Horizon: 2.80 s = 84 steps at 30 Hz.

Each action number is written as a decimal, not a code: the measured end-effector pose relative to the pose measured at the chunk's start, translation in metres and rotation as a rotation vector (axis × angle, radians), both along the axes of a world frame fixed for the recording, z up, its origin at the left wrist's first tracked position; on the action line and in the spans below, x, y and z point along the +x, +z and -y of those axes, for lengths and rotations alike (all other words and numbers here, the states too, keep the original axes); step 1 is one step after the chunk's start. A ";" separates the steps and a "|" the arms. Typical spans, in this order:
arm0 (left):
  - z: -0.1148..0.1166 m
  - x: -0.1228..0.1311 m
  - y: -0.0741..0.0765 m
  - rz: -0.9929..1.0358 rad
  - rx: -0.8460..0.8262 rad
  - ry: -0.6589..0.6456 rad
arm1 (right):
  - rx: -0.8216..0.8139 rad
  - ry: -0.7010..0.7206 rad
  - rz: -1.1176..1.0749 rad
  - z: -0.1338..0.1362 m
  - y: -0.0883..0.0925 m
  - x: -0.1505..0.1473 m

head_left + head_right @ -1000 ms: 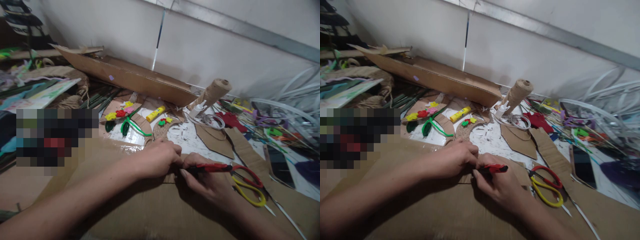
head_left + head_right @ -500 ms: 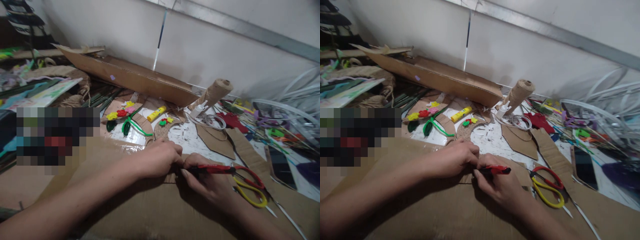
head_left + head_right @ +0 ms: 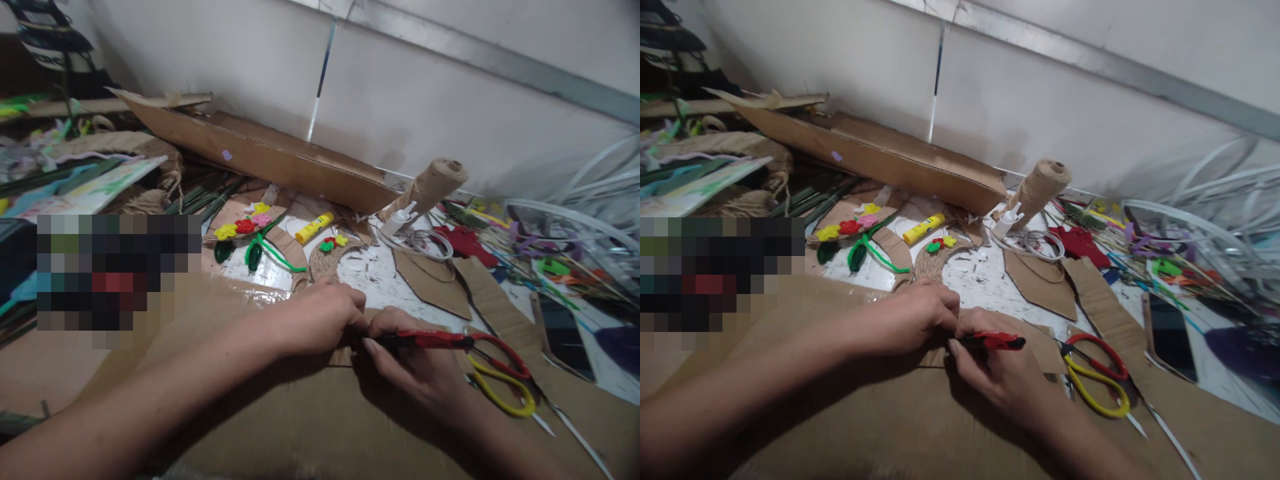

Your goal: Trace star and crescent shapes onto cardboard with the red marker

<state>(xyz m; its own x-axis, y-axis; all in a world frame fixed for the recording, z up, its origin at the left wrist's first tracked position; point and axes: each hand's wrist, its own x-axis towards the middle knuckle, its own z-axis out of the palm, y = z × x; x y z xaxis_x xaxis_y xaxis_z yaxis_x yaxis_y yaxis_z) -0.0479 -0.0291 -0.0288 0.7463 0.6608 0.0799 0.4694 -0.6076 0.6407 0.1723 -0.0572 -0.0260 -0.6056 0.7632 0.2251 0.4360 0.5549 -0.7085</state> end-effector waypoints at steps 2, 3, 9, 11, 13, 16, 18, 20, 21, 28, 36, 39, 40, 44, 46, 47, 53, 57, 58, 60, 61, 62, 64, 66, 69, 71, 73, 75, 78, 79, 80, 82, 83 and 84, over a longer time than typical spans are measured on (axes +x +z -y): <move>0.000 0.000 -0.001 0.014 0.002 0.005 | -0.015 -0.009 -0.007 0.000 0.001 -0.001; 0.000 0.000 -0.002 0.018 0.010 0.006 | -0.024 -0.012 -0.012 0.000 0.001 -0.001; 0.000 0.001 -0.003 0.030 0.019 0.010 | -0.030 0.012 -0.024 -0.001 0.000 -0.001; 0.001 0.001 -0.003 0.031 0.022 0.014 | -0.017 0.005 -0.025 0.000 0.000 -0.001; 0.001 0.001 -0.003 0.040 0.026 0.018 | -0.018 -0.004 -0.027 0.000 0.000 -0.001; 0.001 0.001 -0.005 0.058 0.028 0.018 | -0.055 -0.022 -0.081 -0.001 0.002 -0.001; 0.001 0.000 -0.006 0.070 0.030 0.018 | -0.070 -0.028 -0.127 -0.003 0.005 -0.001; 0.001 0.000 -0.007 0.076 0.034 0.015 | -0.059 -0.027 -0.148 -0.005 0.008 -0.001; 0.000 0.000 -0.007 0.079 0.035 0.011 | -0.058 -0.024 -0.140 -0.006 0.009 -0.001; 0.000 0.000 -0.006 0.080 0.034 0.005 | -0.147 -0.030 -0.090 -0.005 0.005 0.001; 0.001 0.000 -0.007 0.090 0.020 0.020 | -0.502 -0.051 -0.286 -0.004 0.001 0.006; 0.000 0.000 -0.007 0.097 0.014 0.010 | -0.748 -0.114 -0.433 -0.003 0.004 0.013; 0.000 0.000 -0.007 0.095 0.011 0.013 | -0.774 -0.151 -0.473 -0.003 0.007 0.015; 0.002 0.000 -0.005 0.079 -0.002 0.055 | -0.663 -0.269 -0.556 -0.007 0.019 0.022; 0.003 0.000 -0.003 0.065 0.001 0.052 | -0.617 -0.288 -0.539 -0.010 0.022 0.024; 0.003 0.000 -0.002 0.054 0.008 0.044 | -0.605 -0.296 -0.530 -0.012 0.022 0.025; 0.005 0.001 -0.005 -0.008 0.070 0.018 | -0.614 -0.252 -0.506 -0.021 0.013 0.031; 0.008 0.002 -0.004 -0.043 0.117 0.034 | -0.732 -0.212 -0.500 -0.018 0.013 0.029; 0.009 0.003 -0.003 -0.049 0.124 0.030 | -0.756 -0.212 -0.506 -0.016 0.014 0.027; 0.011 0.004 0.001 -0.061 0.137 0.028 | -0.801 -0.214 -0.504 -0.014 0.016 0.025; 0.012 0.005 0.003 -0.071 0.145 0.035 | -0.813 -0.219 -0.504 -0.014 0.017 0.024; 0.013 0.005 0.005 -0.084 0.153 0.040 | -0.820 -0.216 -0.499 -0.015 0.017 0.024; 0.013 0.006 0.006 -0.111 0.167 0.043 | -0.844 -0.171 -0.470 -0.019 0.018 0.026; 0.012 0.005 0.006 -0.134 0.170 0.035 | -0.879 -0.099 -0.446 -0.024 0.019 0.029; 0.010 0.004 0.005 -0.156 0.156 0.024 | -0.911 0.009 -0.380 -0.031 0.025 0.036; 0.009 0.003 0.007 -0.173 0.121 0.011 | -0.889 0.022 -0.339 -0.034 0.030 0.040; 0.010 0.002 0.011 -0.174 0.071 0.012 | -0.868 0.018 -0.325 -0.037 0.035 0.044; 0.011 0.002 0.013 -0.173 0.025 0.030 | -0.845 0.029 -0.319 -0.040 0.039 0.047; 0.012 0.005 0.015 -0.186 0.012 0.057 | -0.825 0.030 -0.291 -0.043 0.041 0.049; 0.013 0.006 0.015 -0.192 0.019 0.066 | -0.818 0.003 -0.288 -0.043 0.041 0.049; 0.013 0.006 0.014 -0.196 0.025 0.073 | -0.810 -0.028 -0.293 -0.043 0.041 0.049; 0.013 0.007 0.015 -0.187 0.030 0.081 | -0.801 -0.046 -0.317 -0.044 0.041 0.050; 0.013 0.008 0.015 -0.178 0.027 0.083 | -0.793 -0.028 -0.331 -0.045 0.040 0.051; 0.013 0.008 0.016 -0.168 0.021 0.082 | -0.784 -0.001 -0.340 -0.046 0.040 0.052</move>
